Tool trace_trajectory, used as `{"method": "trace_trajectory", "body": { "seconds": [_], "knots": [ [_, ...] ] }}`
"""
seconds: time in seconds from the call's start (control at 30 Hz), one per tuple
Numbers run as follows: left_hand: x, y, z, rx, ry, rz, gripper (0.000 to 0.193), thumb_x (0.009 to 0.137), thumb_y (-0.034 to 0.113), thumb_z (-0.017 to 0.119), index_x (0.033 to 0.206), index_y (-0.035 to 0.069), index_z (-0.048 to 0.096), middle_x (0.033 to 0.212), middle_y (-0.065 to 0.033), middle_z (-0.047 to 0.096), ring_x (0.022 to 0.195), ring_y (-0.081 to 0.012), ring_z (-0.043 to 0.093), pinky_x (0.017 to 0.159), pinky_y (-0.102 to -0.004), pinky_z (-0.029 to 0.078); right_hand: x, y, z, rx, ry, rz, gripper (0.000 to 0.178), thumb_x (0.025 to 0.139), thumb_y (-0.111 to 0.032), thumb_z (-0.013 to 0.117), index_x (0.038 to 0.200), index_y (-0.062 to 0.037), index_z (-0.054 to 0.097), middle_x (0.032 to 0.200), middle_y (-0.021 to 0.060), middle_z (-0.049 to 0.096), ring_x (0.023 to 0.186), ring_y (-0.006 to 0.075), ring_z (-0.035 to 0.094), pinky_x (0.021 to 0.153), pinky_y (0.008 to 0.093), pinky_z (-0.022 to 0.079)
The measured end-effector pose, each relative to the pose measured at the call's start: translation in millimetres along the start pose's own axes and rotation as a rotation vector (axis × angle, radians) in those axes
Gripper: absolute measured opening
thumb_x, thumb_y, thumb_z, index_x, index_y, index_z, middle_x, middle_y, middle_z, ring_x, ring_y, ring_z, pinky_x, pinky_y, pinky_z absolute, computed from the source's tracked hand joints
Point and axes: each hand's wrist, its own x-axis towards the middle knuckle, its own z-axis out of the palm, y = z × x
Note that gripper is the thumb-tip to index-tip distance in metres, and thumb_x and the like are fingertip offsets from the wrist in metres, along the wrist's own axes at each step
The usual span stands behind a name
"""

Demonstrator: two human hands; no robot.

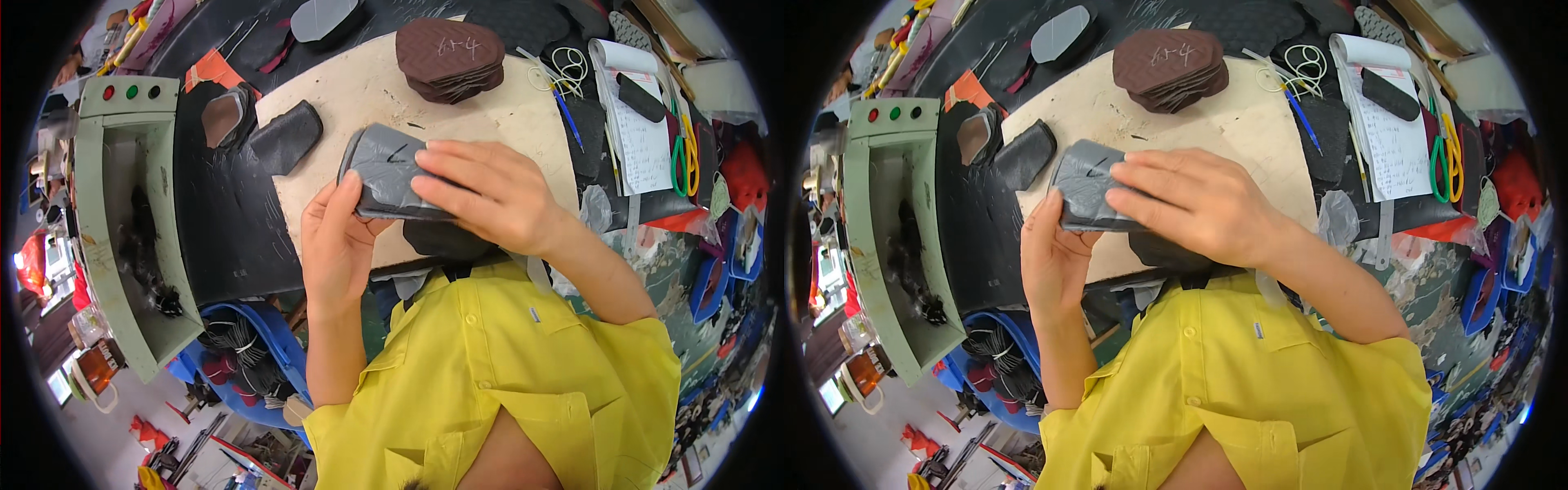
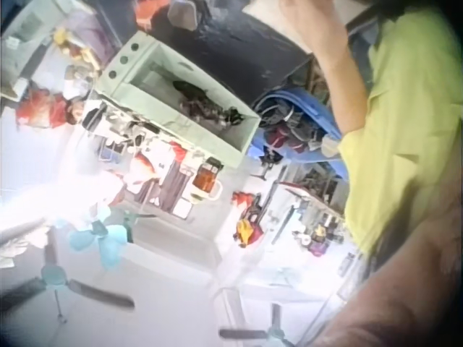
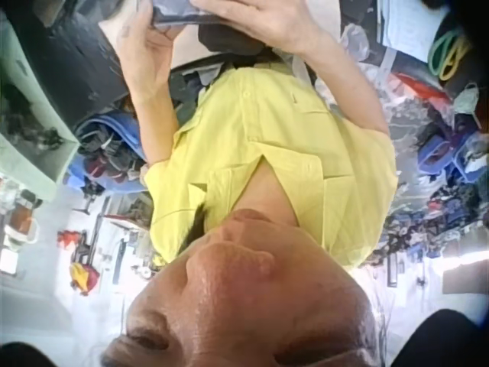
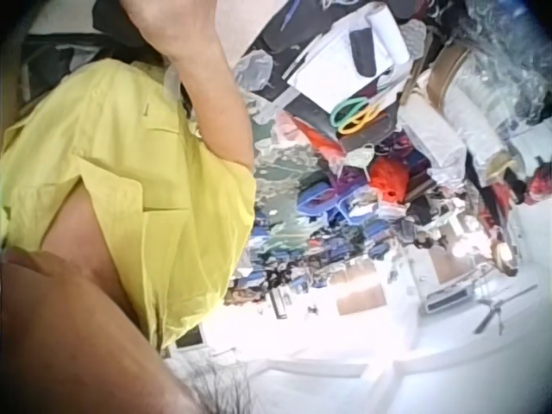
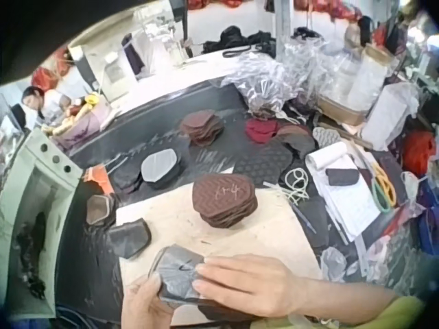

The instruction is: The person marks a stack of light-colored insoles with a pen and then organizes them. They proceed to assemble shoe components by layering black foam, grey insoles, and brown textured insoles. The person handles the parts one by one, aligning and stacking them on a workbench.

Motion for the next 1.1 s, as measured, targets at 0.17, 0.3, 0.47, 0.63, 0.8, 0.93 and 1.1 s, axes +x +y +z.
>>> {"method": "trace_trajectory", "body": {
  "seconds": [0.17, 0.3, 0.47, 0.63, 0.8, 0.93, 1.1],
  "knots": [
    [-9.0, -16.2, 4.9, -0.016, -0.075, -0.013, 0.022, 0.096, 0.009, 0.058, 0.11, -0.007, 0.063, 0.099, -0.0113, 0.069, 0.085, -0.0143, 0.068, 0.079, -0.0302, 0.058, 6.7, -17.8, -4.2, 0.128, 0.044, 0.342, 0.031, 0.069, -0.015, 0.08, 0.097, -0.0044, 0.07, 0.099, 0.0089, 0.066, 0.09, 0.0271, 0.064, 0.073, 0.0337, 0.054],
    [-14.8, -26.8, 14.1, 0.054, -0.07, 0.053, 0.021, 0.098, 0.008, 0.053, 0.113, -0.004, 0.061, 0.108, -0.0132, 0.067, 0.092, -0.0164, 0.068, 0.08, -0.0325, 0.059, 12.7, -25.3, -2.4, 0.085, 0.101, 0.348, 0.028, 0.068, -0.005, 0.079, 0.095, -0.0042, 0.07, 0.093, 0.0087, 0.065, 0.082, 0.0254, 0.063, 0.068, 0.0326, 0.053],
    [-22.9, -29.7, 24.8, 0.371, 0.035, 0.158, 0.025, 0.097, 0.008, 0.057, 0.118, -0.005, 0.062, 0.094, -0.0026, 0.064, 0.079, -0.0063, 0.057, 0.07, -0.0217, 0.049, 12.7, -32.2, -8.7, -0.043, -0.023, 0.3, 0.023, 0.066, -0.003, 0.067, 0.089, -0.0023, 0.064, 0.088, 0.0069, 0.061, 0.081, 0.0245, 0.061, 0.066, 0.0315, 0.053],
    [-31.1, -31.2, 30.7, 0.692, 0.062, 0.224, 0.028, 0.096, 0.006, 0.058, 0.121, -0.007, 0.061, 0.089, 0.0008, 0.061, 0.075, -0.0037, 0.049, 0.063, -0.0178, 0.043, 16.1, -34.4, -10.9, -0.086, -0.116, 0.29, 0.02, 0.064, 0.004, 0.071, 0.081, 0.0001, 0.061, 0.083, 0.0089, 0.06, 0.071, 0.0259, 0.059, 0.059, 0.0325, 0.05],
    [-26.5, -30.3, 29.6, 0.246, 0.006, 0.042, 0.026, 0.094, 0.004, 0.06, 0.117, -0.008, 0.061, 0.096, -0.0026, 0.064, 0.08, -0.0046, 0.054, 0.068, -0.0175, 0.044, 12.4, -28.8, -2.9, 0.002, 0.037, 0.333, 0.021, 0.063, 0.0, 0.065, 0.079, -0.0025, 0.052, 0.079, 0.0094, 0.05, 0.073, 0.0283, 0.053, 0.061, 0.0357, 0.048],
    [-26.1, -28.0, 35.3, 0.28, -0.02, 0.088, 0.025, 0.092, 0.003, 0.062, 0.115, -0.008, 0.062, 0.096, -0.0052, 0.067, 0.08, -0.0046, 0.058, 0.069, -0.0176, 0.046, 10.6, -30.8, -1.9, 0.025, 0.013, 0.324, 0.021, 0.065, 0.001, 0.064, 0.083, -0.002, 0.052, 0.08, 0.01, 0.05, 0.074, 0.0289, 0.053, 0.062, 0.0371, 0.048],
    [-18.8, -32.2, 24.8, 0.209, 0.037, 0.071, 0.02, 0.09, 0.004, 0.065, 0.107, -0.008, 0.065, 0.089, -0.0042, 0.068, 0.075, -0.0042, 0.059, 0.066, -0.018, 0.045, 10.3, -31.2, -11.1, 0.339, 0.043, 0.57, 0.016, 0.074, 0.002, 0.061, 0.086, -0.0009, 0.052, 0.082, 0.011, 0.052, 0.07, 0.0279, 0.055, 0.06, 0.0345, 0.048]
  ]
}}
